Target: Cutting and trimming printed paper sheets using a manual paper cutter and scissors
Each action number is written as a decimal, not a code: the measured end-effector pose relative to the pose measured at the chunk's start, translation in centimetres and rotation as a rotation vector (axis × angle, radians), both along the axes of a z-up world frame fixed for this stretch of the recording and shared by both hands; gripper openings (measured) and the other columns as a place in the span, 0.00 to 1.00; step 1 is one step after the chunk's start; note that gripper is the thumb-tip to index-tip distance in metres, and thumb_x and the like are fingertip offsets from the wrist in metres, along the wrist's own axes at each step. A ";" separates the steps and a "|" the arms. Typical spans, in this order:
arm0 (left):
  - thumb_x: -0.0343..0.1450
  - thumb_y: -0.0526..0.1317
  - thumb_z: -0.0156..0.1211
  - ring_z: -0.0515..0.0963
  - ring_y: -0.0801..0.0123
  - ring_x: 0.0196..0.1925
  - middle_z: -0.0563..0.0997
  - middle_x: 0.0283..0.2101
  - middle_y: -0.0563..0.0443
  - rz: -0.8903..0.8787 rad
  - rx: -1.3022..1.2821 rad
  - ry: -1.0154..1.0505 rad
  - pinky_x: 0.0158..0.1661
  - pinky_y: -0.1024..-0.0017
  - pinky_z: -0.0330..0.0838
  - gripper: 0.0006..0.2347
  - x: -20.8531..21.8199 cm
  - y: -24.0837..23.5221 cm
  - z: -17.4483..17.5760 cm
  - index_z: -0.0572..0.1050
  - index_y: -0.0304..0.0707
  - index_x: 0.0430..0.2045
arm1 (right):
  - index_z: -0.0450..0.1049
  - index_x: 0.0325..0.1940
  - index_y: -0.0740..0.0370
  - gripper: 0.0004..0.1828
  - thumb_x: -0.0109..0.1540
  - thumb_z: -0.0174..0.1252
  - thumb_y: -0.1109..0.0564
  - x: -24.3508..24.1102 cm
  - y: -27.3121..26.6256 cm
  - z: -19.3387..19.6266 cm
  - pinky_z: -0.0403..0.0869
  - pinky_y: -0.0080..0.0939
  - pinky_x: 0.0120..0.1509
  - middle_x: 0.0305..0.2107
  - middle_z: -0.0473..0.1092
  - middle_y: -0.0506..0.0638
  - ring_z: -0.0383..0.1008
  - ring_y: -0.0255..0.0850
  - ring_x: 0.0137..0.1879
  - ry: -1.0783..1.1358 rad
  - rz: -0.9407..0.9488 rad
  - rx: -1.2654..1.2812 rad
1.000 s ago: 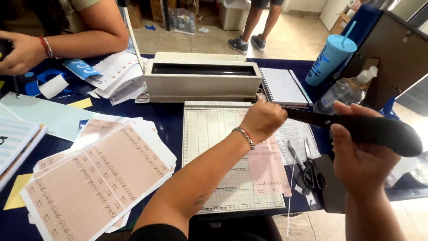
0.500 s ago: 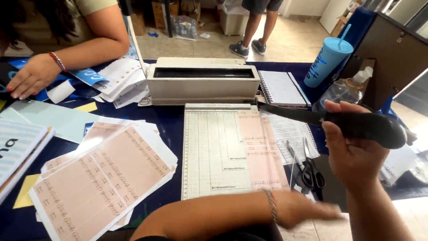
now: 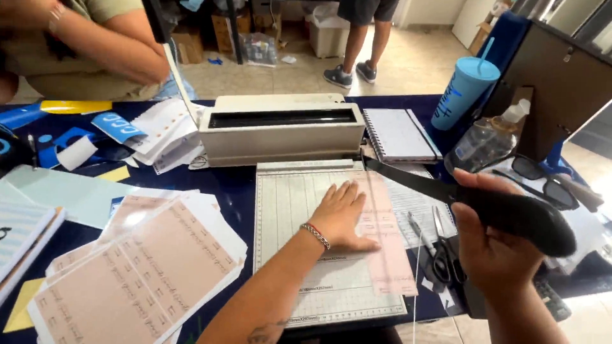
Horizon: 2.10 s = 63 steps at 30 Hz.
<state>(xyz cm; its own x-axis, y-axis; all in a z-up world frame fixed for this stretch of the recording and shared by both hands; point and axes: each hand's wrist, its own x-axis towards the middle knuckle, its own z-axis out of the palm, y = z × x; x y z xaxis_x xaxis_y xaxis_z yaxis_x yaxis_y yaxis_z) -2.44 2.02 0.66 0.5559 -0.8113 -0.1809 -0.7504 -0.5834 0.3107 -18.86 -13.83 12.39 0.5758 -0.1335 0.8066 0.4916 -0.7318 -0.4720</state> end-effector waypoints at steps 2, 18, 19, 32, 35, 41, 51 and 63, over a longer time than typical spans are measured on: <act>0.58 0.77 0.44 0.33 0.48 0.79 0.37 0.77 0.33 0.001 -0.011 -0.034 0.73 0.54 0.23 0.55 0.0 -0.2 -0.4 0.44 0.32 0.72 | 0.69 0.59 0.78 0.17 0.69 0.55 0.63 0.0 0.4 0.0 0.72 0.44 0.72 0.54 0.73 0.66 0.75 0.52 0.62 0.004 -0.004 0.037; 0.58 0.80 0.40 0.37 0.51 0.79 0.43 0.77 0.35 0.016 -0.083 -0.130 0.72 0.49 0.21 0.54 0.1 -0.7 -1.7 0.48 0.34 0.71 | 0.61 0.58 0.78 0.20 0.68 0.55 0.59 -1.8 -0.3 -4.7 0.76 0.51 0.68 0.50 0.72 0.76 0.80 0.64 0.58 -0.081 -0.084 -0.001; 0.59 0.79 0.40 0.34 0.52 0.79 0.41 0.77 0.36 0.020 -0.049 -0.103 0.72 0.49 0.20 0.54 0.0 -0.6 -1.3 0.46 0.35 0.72 | 0.62 0.58 0.78 0.21 0.68 0.56 0.58 -1.9 -0.5 -4.9 0.77 0.51 0.67 0.50 0.72 0.76 0.80 0.63 0.58 -0.069 -0.076 0.008; 0.59 0.80 0.38 0.35 0.52 0.79 0.41 0.77 0.36 0.024 -0.052 -0.128 0.71 0.47 0.19 0.54 0.0 -0.7 -1.8 0.46 0.35 0.72 | 0.64 0.57 0.75 0.23 0.65 0.56 0.53 -3.1 -1.0 -6.4 0.78 0.52 0.72 0.50 0.73 0.71 0.80 0.59 0.59 -0.005 -0.064 0.030; 0.59 0.80 0.38 0.34 0.53 0.79 0.40 0.77 0.37 0.025 -0.049 -0.121 0.71 0.47 0.18 0.54 0.0 -0.6 -1.6 0.45 0.36 0.72 | 0.64 0.57 0.73 0.23 0.65 0.56 0.54 -3.3 -0.9 -6.6 0.77 0.50 0.72 0.52 0.73 0.72 0.79 0.58 0.61 0.012 -0.049 0.056; 0.58 0.80 0.37 0.35 0.53 0.79 0.42 0.77 0.37 0.023 -0.060 -0.142 0.71 0.46 0.18 0.54 0.1 -0.7 -2.1 0.46 0.36 0.72 | 0.65 0.56 0.74 0.22 0.66 0.56 0.54 -3.7 -0.6 -6.2 0.79 0.50 0.68 0.51 0.74 0.71 0.80 0.59 0.59 0.023 -0.090 -0.014; 0.59 0.80 0.36 0.35 0.53 0.79 0.41 0.77 0.37 0.025 -0.033 -0.137 0.71 0.45 0.17 0.54 0.0 -0.7 -1.6 0.46 0.36 0.72 | 0.64 0.57 0.74 0.22 0.66 0.55 0.54 -3.8 -0.5 -6.5 0.80 0.51 0.68 0.52 0.73 0.71 0.80 0.60 0.61 0.024 -0.079 -0.001; 0.60 0.80 0.38 0.35 0.54 0.79 0.41 0.77 0.38 0.028 -0.027 -0.135 0.70 0.43 0.17 0.53 -0.1 -0.7 -1.3 0.46 0.37 0.72 | 0.63 0.56 0.77 0.23 0.67 0.55 0.54 -3.7 -0.5 -6.5 0.80 0.54 0.68 0.50 0.72 0.73 0.80 0.63 0.58 -0.012 -0.070 -0.030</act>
<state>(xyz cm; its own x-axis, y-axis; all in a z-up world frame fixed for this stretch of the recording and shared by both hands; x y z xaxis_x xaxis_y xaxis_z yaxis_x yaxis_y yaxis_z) -2.58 1.36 -0.64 0.5962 -0.7987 -0.0818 -0.7699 -0.5976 0.2240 -22.55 -14.31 5.94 0.5564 -0.1484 0.8175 0.4442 -0.7784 -0.4436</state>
